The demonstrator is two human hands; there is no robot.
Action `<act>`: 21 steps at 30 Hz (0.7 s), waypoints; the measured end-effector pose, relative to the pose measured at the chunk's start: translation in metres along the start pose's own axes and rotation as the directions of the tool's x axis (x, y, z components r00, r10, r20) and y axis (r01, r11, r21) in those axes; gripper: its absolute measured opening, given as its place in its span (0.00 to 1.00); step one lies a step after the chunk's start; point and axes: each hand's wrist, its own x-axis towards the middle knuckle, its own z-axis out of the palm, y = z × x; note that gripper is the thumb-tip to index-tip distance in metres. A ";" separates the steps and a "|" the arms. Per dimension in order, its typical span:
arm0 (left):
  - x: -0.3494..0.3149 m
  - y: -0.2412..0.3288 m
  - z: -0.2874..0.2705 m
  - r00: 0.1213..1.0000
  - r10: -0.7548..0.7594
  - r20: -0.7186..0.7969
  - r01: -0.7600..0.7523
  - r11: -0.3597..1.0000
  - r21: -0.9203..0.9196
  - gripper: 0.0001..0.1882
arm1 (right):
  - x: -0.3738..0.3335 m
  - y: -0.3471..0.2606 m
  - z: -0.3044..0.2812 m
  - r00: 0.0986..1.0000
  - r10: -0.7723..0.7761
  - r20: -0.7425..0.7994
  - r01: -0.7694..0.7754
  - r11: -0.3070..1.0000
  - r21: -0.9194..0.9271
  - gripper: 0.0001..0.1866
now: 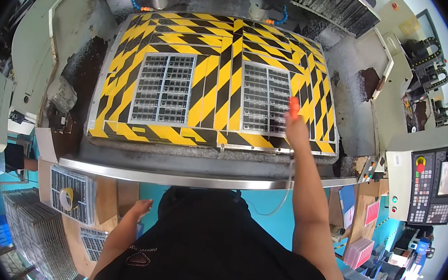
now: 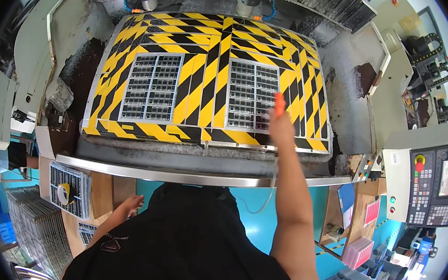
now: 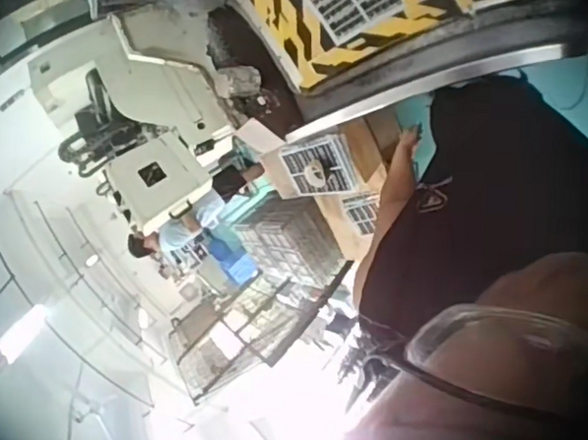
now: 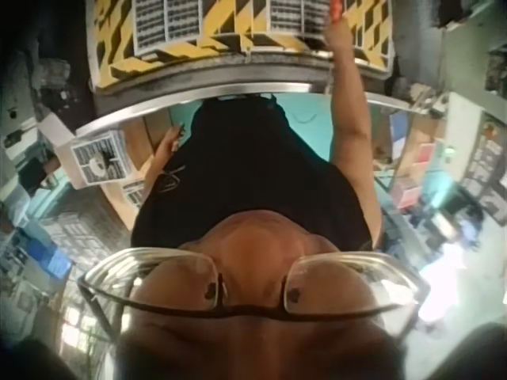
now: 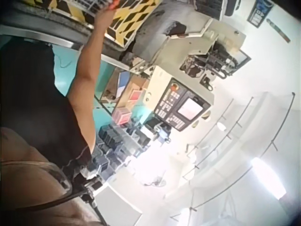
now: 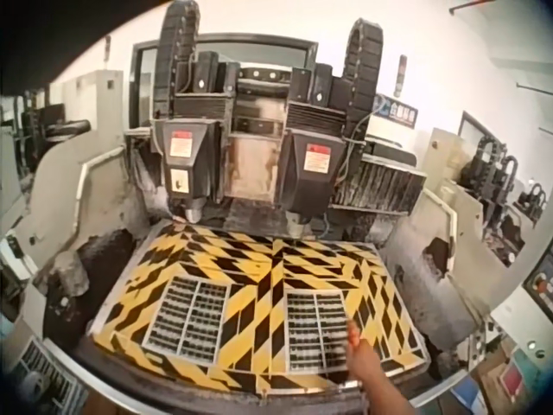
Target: The person removes plastic covers from stacks of black panels, then moves to a machine to clear the bed with an air nozzle. They use a scraper to lift red strips from the machine before placing new black panels onto the bed and securing them with tape.
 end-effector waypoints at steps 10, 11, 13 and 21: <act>0.002 -0.001 -0.023 0.998 0.055 -0.013 -0.056 0.992 -0.117 0.27 | -0.056 -0.019 -0.010 0.967 -0.247 0.067 0.255 0.952 -0.171 0.29; 0.005 -0.005 -0.026 0.996 0.088 -0.022 -0.090 0.986 -0.138 0.27 | -0.050 0.009 -0.016 0.993 -0.107 0.040 0.113 0.978 -0.173 0.28; 0.007 -0.004 -0.030 0.993 0.114 -0.035 -0.118 0.978 -0.170 0.26 | -0.063 0.047 -0.035 0.998 -0.013 -0.066 0.003 0.988 -0.153 0.29; 0.038 -0.015 -0.031 0.994 0.105 0.031 -0.107 0.991 0.076 0.25 | -0.202 -0.077 -0.032 0.751 -0.415 0.513 0.595 0.763 -0.254 0.31</act>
